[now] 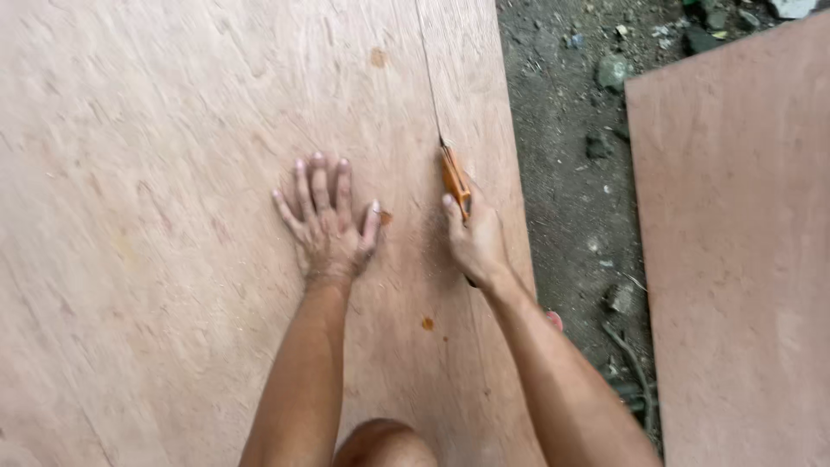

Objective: The person uses a hand saw to cut a large sheet of plywood along a pre-marked line. They hold the board steady with one hand while sawing with the other, working outdoors on a dirt surface.

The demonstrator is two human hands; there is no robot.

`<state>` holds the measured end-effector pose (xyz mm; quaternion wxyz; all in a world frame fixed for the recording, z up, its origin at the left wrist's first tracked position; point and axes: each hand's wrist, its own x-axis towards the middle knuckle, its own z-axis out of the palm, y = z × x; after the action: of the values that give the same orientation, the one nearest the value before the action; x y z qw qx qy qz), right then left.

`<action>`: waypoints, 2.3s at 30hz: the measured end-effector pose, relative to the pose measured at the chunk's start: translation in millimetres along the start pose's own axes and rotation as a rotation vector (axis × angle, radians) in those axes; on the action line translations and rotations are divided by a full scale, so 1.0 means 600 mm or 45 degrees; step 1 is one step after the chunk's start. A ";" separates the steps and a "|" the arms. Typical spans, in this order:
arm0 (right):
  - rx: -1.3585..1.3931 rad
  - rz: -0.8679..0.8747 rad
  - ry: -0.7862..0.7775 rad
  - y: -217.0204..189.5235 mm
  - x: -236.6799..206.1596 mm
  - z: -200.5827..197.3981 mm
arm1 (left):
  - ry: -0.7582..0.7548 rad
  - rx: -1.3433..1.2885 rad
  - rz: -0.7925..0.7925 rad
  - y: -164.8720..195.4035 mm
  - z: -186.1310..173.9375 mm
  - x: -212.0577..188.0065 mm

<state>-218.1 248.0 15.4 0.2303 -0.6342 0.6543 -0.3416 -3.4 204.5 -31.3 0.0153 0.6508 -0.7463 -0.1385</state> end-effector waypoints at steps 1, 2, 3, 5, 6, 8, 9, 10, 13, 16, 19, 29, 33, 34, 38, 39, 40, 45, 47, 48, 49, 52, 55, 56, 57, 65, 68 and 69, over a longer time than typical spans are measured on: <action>0.050 0.197 -0.041 0.017 -0.002 0.015 | 0.027 0.015 0.013 -0.001 0.000 -0.001; 0.112 0.385 -0.080 0.023 -0.021 0.015 | -0.003 -0.011 -0.013 -0.001 -0.001 -0.002; 0.103 0.481 -0.146 0.019 -0.046 0.004 | -0.048 -0.041 -0.040 -0.002 -0.001 -0.002; 0.101 0.685 -0.248 -0.031 -0.106 -0.040 | -0.135 -0.035 -0.051 -0.002 -0.002 0.000; 0.011 0.719 -0.258 -0.069 -0.143 -0.078 | -0.136 -0.018 -0.054 -0.002 -0.002 0.001; 0.004 0.715 -0.237 -0.159 -0.222 -0.155 | -0.133 -0.038 -0.093 -0.001 -0.002 0.002; 0.023 0.708 -0.279 -0.195 -0.247 -0.190 | -0.103 -0.051 -0.073 -0.001 -0.002 0.001; 0.001 0.837 -0.194 -0.223 -0.260 -0.210 | -0.058 -0.070 -0.037 -0.001 -0.002 0.000; -0.080 0.861 -0.275 -0.233 -0.215 -0.198 | -0.116 0.002 -0.065 -0.002 -0.001 0.000; -0.284 1.130 -0.455 -0.144 -0.085 -0.090 | -0.149 -0.027 -0.053 -0.005 0.000 0.001; 0.024 0.739 -0.233 -0.048 0.002 0.000 | -0.131 0.035 -0.034 -0.008 0.001 0.001; 0.018 0.461 -0.153 -0.077 -0.024 -0.019 | -0.070 -0.024 -0.027 -0.008 -0.002 0.000; -0.266 0.986 -0.449 -0.145 -0.171 -0.113 | -0.075 -0.042 -0.025 -0.003 -0.002 0.000; 0.013 0.820 -0.226 -0.167 -0.230 -0.145 | -0.076 -0.045 -0.042 -0.002 -0.002 0.001; -0.272 1.130 -0.188 -0.218 -0.336 -0.238 | -0.030 -0.081 -0.006 -0.003 0.001 -0.002; -0.278 1.078 -0.232 -0.215 -0.318 -0.234 | -0.036 -0.067 -0.011 -0.003 0.002 -0.001; -0.288 1.030 -0.286 -0.209 -0.280 -0.224 | -0.051 -0.053 -0.021 -0.004 0.002 -0.001; -0.154 1.036 -0.366 -0.080 0.008 -0.019 | -0.045 -0.043 -0.019 -0.004 0.000 0.003; 0.010 0.440 -0.058 -0.031 0.032 0.020 | -0.058 -0.016 -0.041 -0.003 -0.002 0.004; 0.010 0.473 -0.054 -0.019 0.017 0.025 | -0.068 0.002 -0.030 -0.002 -0.003 0.003; 0.005 0.498 -0.047 -0.014 -0.014 0.015 | -0.071 0.013 -0.020 -0.002 -0.004 0.002; -0.058 0.759 -0.257 -0.063 -0.151 -0.064 | -0.135 -0.055 -0.051 -0.003 -0.008 0.000; -0.191 0.977 -0.264 -0.154 -0.282 -0.178 | -0.149 -0.015 -0.050 -0.003 -0.010 0.002; -0.121 0.707 -0.135 -0.177 -0.305 -0.204 | -0.154 -0.013 -0.057 -0.002 -0.010 0.003; -0.045 0.651 -0.111 -0.184 -0.308 -0.217 | -0.147 -0.013 -0.054 -0.001 -0.009 0.002; 0.002 0.388 0.032 -0.040 0.021 0.021 | -0.073 0.019 -0.027 -0.003 -0.005 -0.001; -0.072 0.278 0.076 -0.046 0.022 0.020 | -0.138 -0.003 -0.049 -0.004 -0.004 0.004; -0.093 0.427 -0.044 -0.061 -0.008 -0.004 | -0.177 -0.027 -0.078 -0.004 -0.003 0.004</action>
<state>-194.7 254.2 43.6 0.2721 -0.5299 0.7589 -0.2633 -1.0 201.4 -30.3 -0.0338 0.6620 -0.7238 -0.1917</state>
